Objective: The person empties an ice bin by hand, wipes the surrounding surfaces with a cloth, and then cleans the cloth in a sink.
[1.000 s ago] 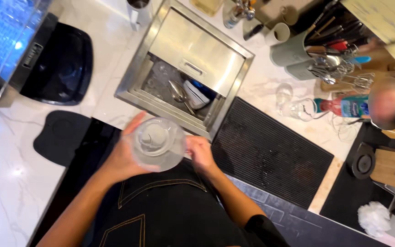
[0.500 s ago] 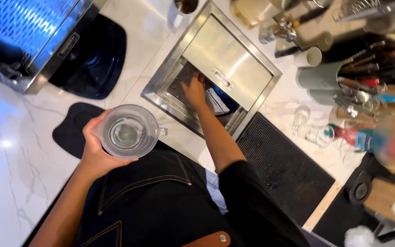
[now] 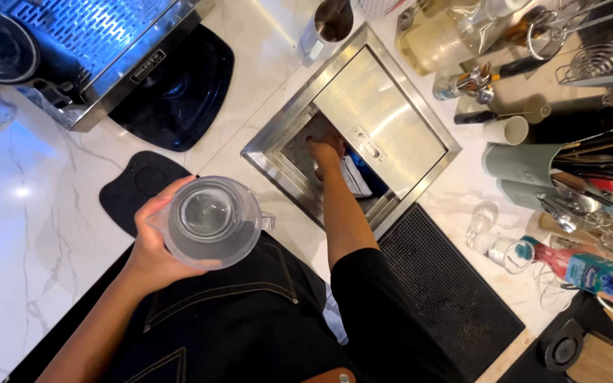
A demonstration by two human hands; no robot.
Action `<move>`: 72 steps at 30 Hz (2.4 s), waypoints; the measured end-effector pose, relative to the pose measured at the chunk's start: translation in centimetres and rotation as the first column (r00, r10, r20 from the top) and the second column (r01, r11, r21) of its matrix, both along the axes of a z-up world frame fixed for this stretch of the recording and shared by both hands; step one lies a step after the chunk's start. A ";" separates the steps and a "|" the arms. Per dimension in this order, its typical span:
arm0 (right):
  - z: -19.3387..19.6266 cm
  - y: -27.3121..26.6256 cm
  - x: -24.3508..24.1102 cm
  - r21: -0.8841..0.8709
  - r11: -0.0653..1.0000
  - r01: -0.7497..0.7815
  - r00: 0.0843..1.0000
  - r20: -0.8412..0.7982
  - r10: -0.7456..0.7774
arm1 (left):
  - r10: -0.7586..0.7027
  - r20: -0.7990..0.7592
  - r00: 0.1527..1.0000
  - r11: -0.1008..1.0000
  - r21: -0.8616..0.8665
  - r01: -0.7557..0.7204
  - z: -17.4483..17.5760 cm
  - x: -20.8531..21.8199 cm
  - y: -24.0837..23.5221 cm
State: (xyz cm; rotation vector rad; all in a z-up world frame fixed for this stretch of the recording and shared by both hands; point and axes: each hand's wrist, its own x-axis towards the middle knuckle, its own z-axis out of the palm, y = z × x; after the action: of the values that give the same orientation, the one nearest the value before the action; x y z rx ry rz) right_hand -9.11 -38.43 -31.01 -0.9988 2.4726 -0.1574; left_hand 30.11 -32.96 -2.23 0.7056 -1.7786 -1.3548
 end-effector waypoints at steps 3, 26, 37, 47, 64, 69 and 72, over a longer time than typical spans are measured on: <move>-1.0 1.7 -0.1 -0.112 0.992 0.054 0.998 -0.031 -0.058 | -0.030 0.038 0.999 1.000 0.002 0.030 -0.2 -0.3 0.2; 35.5 14.5 3.7 -0.755 0.653 0.059 0.680 0.510 0.527 | -0.221 0.313 0.924 0.967 0.196 0.164 -1.0 -4.9 -3.7; 38.0 6.7 14.8 -0.153 0.503 -0.851 0.517 -0.074 0.853 | -0.262 0.173 0.949 0.965 0.062 0.255 -2.1 -6.0 -3.2; 36.7 6.3 16.1 -0.157 0.474 -0.867 0.497 -0.186 0.848 | -0.210 0.078 0.975 0.976 -0.041 0.214 -4.0 -5.3 -2.8; 9.0 17.1 -1.3 -0.356 0.910 -0.212 0.957 0.113 0.267 | -0.218 0.326 0.920 0.976 0.081 0.203 -3.9 -4.3 -2.8; 0.0 13.6 -2.3 0.095 0.995 -0.002 0.868 0.495 -0.046 | -0.242 0.344 0.907 0.970 0.123 0.212 -3.7 -4.0 -2.7; -2.2 12.6 -2.9 0.253 0.967 -0.045 0.866 0.492 -0.088 | -0.220 0.276 0.936 0.967 0.186 0.173 -3.6 -4.1 -2.2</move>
State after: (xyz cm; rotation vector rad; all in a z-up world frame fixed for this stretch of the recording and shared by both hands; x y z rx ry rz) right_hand -11.98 -25.85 -33.17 -0.7082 1.9649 -0.0857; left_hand 26.05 -35.18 -5.79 0.8716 -2.0358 -1.6079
